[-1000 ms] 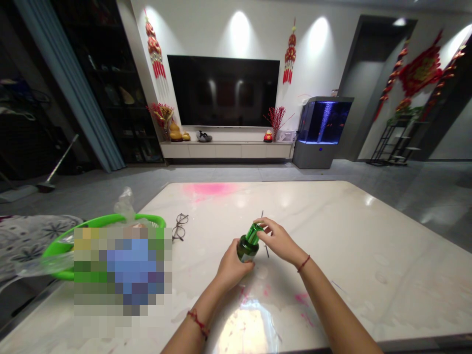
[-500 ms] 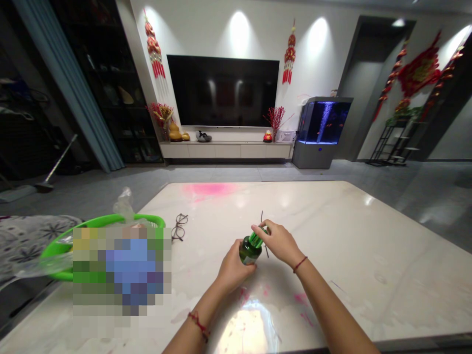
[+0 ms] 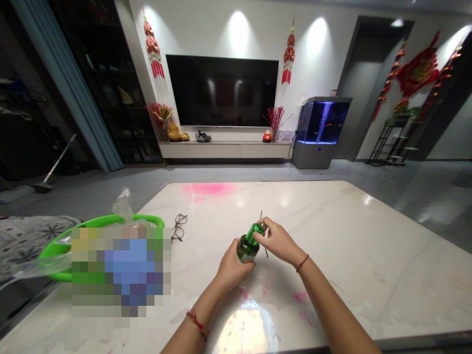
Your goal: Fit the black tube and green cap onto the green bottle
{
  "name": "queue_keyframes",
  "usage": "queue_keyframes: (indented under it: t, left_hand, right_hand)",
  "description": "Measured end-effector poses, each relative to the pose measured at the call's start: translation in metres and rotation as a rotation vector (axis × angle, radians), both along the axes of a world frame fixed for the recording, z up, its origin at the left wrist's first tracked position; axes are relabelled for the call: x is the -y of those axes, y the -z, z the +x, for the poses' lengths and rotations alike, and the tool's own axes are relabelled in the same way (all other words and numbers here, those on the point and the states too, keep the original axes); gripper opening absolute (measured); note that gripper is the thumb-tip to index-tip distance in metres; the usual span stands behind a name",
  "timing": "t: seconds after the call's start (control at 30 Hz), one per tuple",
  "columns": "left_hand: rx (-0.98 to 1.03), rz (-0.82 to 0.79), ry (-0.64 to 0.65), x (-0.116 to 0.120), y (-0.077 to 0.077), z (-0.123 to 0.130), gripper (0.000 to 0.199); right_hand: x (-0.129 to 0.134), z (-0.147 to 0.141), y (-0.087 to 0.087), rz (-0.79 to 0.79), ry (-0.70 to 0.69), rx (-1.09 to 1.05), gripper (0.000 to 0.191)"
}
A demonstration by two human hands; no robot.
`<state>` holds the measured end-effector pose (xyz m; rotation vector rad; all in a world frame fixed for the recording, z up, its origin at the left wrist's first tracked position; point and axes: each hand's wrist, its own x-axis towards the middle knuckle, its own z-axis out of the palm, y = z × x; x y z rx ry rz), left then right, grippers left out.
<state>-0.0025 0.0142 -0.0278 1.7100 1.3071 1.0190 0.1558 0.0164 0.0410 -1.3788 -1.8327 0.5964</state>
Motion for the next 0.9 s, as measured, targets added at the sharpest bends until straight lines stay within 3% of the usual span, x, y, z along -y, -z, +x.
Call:
queue_keyframes:
  t: [0.27, 0.43, 0.57, 0.9]
  left_hand:
    - [-0.019, 0.010, -0.004, 0.000, 0.001, -0.001, 0.041]
    - [-0.030, 0.019, 0.012, 0.002, 0.000, -0.001, 0.042]
    - [-0.029, 0.012, 0.015, 0.003, 0.000, 0.000, 0.042]
    - [-0.020, -0.011, -0.011, 0.001, 0.000, -0.002, 0.040]
  right_hand:
    - [-0.001, 0.002, 0.002, -0.003, -0.050, 0.015, 0.037]
    - [0.002, 0.000, -0.003, -0.057, 0.045, 0.091, 0.042]
    - [0.003, -0.005, -0.003, -0.104, 0.106, 0.180, 0.040]
    - [0.002, -0.006, 0.002, -0.053, 0.046, 0.088, 0.038]
